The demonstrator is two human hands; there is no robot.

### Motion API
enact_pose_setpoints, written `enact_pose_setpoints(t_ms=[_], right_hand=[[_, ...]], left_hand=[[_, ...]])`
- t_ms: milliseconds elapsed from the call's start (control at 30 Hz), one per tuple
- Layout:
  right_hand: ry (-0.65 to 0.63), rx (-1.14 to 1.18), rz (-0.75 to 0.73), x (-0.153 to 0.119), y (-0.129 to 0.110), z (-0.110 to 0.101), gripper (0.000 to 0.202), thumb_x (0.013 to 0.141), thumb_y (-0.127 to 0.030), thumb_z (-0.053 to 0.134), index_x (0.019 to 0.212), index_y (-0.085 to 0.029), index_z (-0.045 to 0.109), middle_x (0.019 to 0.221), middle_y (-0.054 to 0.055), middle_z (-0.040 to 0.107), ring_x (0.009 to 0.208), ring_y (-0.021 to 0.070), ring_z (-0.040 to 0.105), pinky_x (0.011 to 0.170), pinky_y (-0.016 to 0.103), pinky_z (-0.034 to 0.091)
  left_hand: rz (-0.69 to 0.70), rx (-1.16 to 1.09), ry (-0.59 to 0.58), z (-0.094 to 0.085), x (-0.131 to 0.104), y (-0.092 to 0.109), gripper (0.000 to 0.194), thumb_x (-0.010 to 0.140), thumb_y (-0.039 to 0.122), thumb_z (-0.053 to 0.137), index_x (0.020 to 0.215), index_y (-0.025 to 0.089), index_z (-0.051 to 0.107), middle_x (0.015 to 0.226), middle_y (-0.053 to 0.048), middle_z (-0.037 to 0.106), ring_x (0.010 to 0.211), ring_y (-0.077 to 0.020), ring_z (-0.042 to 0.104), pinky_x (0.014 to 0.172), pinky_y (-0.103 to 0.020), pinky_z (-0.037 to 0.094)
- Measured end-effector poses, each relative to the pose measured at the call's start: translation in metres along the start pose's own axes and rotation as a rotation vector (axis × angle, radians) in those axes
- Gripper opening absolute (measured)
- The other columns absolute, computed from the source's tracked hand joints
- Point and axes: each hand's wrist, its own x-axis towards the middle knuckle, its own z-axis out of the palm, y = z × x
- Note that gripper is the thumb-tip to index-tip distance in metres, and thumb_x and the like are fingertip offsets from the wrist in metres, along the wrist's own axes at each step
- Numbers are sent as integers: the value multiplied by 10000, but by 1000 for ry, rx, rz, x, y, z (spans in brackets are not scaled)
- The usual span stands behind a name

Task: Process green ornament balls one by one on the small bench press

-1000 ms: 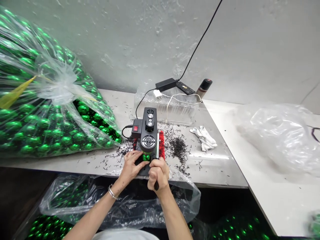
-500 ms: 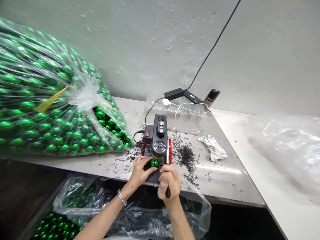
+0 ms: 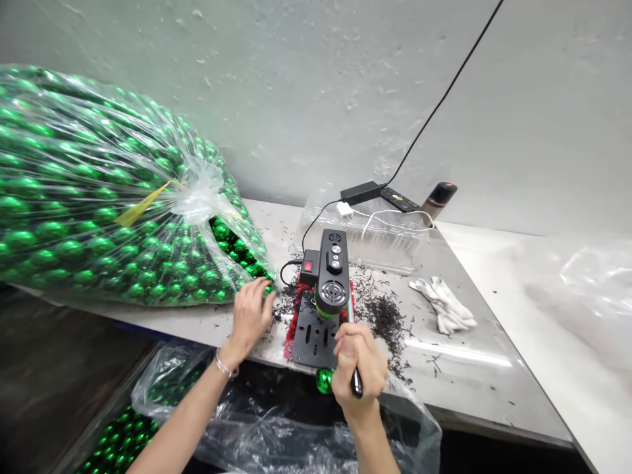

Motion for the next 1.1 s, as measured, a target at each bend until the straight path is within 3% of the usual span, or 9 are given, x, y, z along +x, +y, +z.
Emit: enact_pose_setpoints(t_ms=[67,133,200,300,467,667,767,833,1100], right_hand=[[2,0,5,1,-1,1,280,889,-8,434,697,-206,482,620,-18,504,651,142,572,567,283,417],[5,-5,10,2,-3,1,281,889,-10,435,692,-206,478,609,-23,495,647,140,572,566,277,416],[4,-10,14,3,-4,1,280,887,-8,436,689,-204,472,608,-28,488,652,135,575,572,270,420],[-5,-17,12,1,-4,1,274,889,-13,432,695,-202,465,623,-27,490,666,131,578,587,265,434],[-13,-14,6,-2,-2,1,281,896,-14,423,691,-204,453,620,-28,486,672,129,577,594,267,437],[3,-10,15,-3,-1,1,276,906,-26,420,698,-202,467,622,-25,502,681,130,578,609,273,444],[-7,-13,6,-3,0,1,276,900,-22,428,693,-201,464,623,-28,496,687,129,583,615,272,444],[-11,-16,1,-3,0,1,276,896,-18,431,692,-201,462,624,-30,493,691,128,584,619,271,445],[1,-18,18,-5,1,0,247,916,-58,449,728,-201,520,662,-16,547,704,137,596,627,277,465]], left_hand=[[-10,214,-38,-1,33,-3,254,947,237,497,1115,158,671,1142,-194,683,1100,-356,569,969,-490,391],[25,405,-160,0,53,-3,205,926,232,536,1046,136,672,1038,-196,693,1020,-358,571,913,-481,402],[62,528,-258,2,61,-2,164,911,237,568,983,131,671,993,-194,690,985,-360,575,885,-479,407],[96,537,-252,3,58,-3,152,905,214,573,995,129,662,998,-185,686,971,-345,599,881,-473,418],[-10,63,-100,-8,38,-9,305,875,279,627,1163,179,623,1165,-133,642,937,-255,633,813,-387,487],[-457,-799,-166,-16,1,5,493,668,398,828,1067,190,627,931,-26,664,712,-131,626,603,-228,489],[-600,-960,-202,-16,-14,17,569,573,353,895,1053,189,637,889,1,663,618,-89,593,505,-182,442],[-658,-1050,-225,-16,-21,23,592,556,340,913,1064,188,651,875,9,663,625,-88,609,545,-188,484],[-761,-1372,-284,-18,-40,25,513,652,339,872,1094,194,654,897,-28,706,665,-114,640,593,-214,507]])
